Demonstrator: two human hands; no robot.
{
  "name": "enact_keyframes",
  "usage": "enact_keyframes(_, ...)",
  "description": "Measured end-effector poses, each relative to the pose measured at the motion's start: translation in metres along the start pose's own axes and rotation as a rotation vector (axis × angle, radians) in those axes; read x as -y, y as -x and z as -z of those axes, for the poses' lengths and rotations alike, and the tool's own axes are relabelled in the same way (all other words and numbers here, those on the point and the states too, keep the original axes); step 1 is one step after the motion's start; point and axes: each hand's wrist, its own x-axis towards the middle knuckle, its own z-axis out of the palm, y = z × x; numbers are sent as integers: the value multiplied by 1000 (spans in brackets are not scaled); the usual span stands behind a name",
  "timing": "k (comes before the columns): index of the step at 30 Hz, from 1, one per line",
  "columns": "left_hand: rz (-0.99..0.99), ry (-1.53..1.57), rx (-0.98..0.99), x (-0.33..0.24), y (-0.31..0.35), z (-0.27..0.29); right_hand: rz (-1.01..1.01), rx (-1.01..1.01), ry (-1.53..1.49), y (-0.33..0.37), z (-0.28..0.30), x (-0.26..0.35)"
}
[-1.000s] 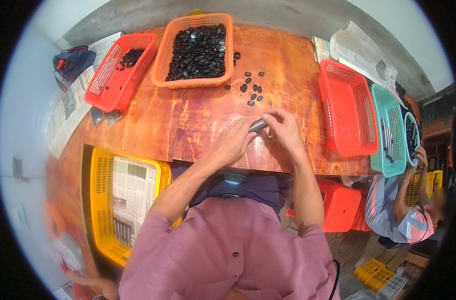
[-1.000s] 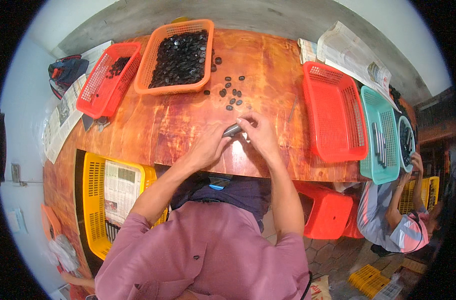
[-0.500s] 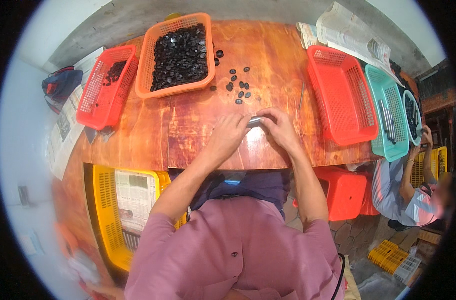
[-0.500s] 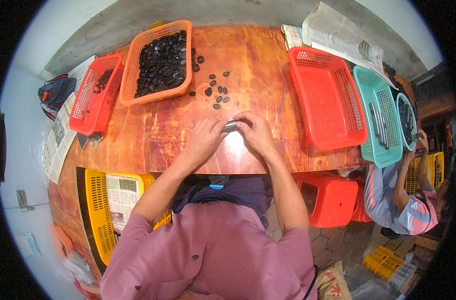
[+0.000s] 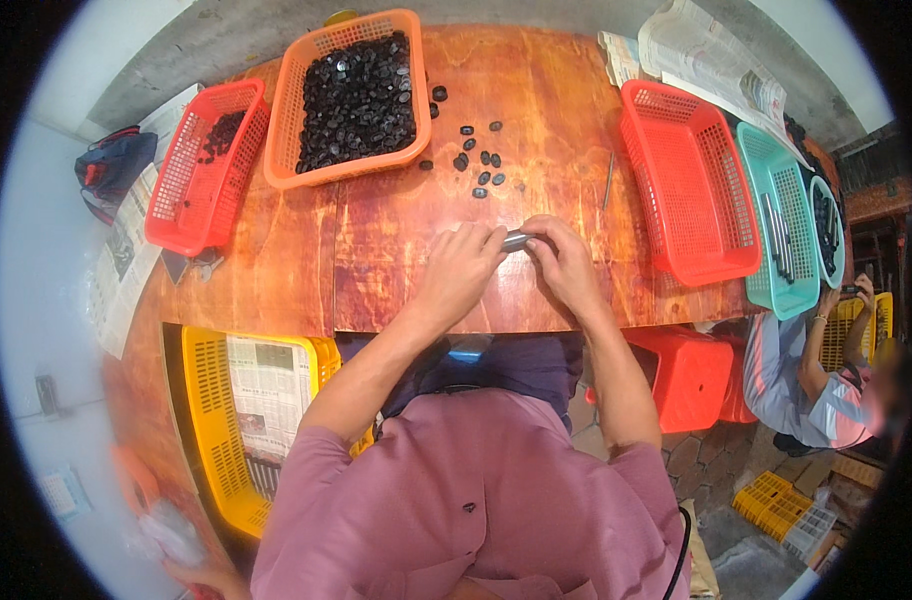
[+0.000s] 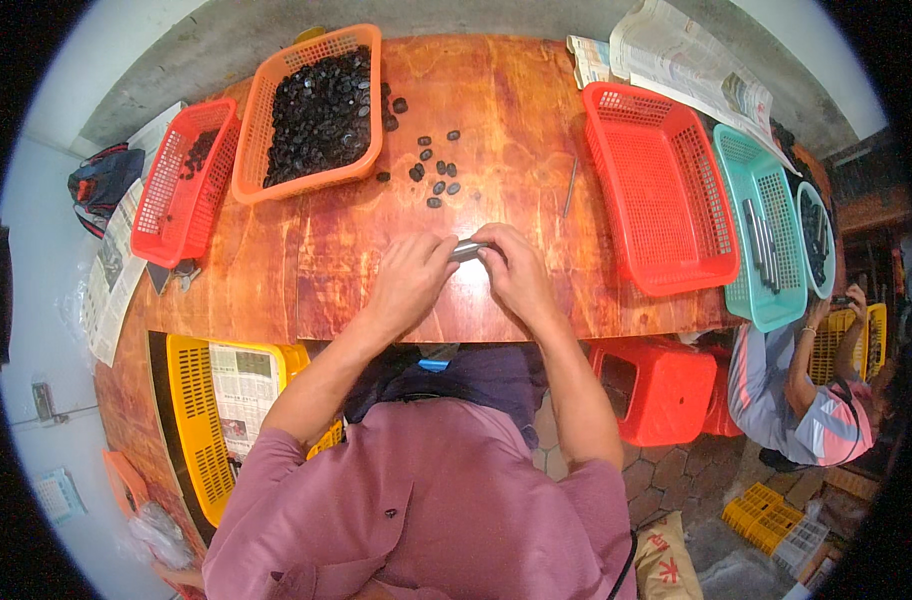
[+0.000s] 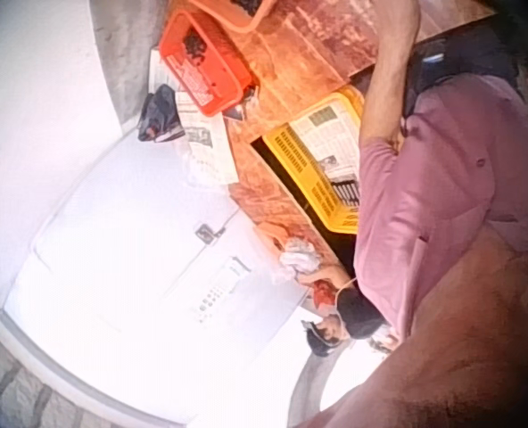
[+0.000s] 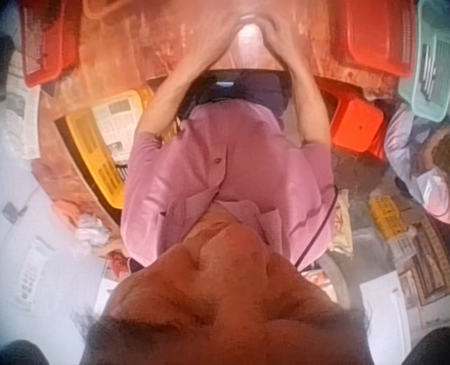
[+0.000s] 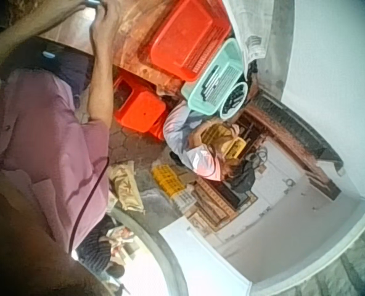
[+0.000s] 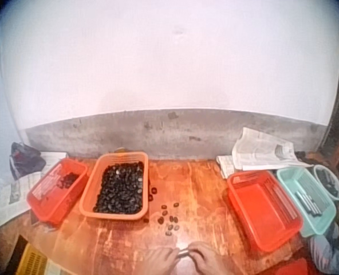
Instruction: The person repeatedly picks up small dark dried fruit pieces from a table, places each into a cylindrical metal tool, and presses to split or crush them. The processed pieces are dropped back onto the table while the person continues the cycle. Another person works nearby at the same table.
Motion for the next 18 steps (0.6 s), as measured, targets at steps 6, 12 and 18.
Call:
enact_keyframes(6, -66, 8, 20, 8, -3, -1, -108, 42, 179, -33, 3, -2)
enact_keyframes(12, -35, 48, 58, 13, -3, 0, -7, -159, 521, -72, -40, -5)
enact_keyframes(18, -12, 142, 117, 21, -11, 2, -25, -217, 662, -69, -47, -8)
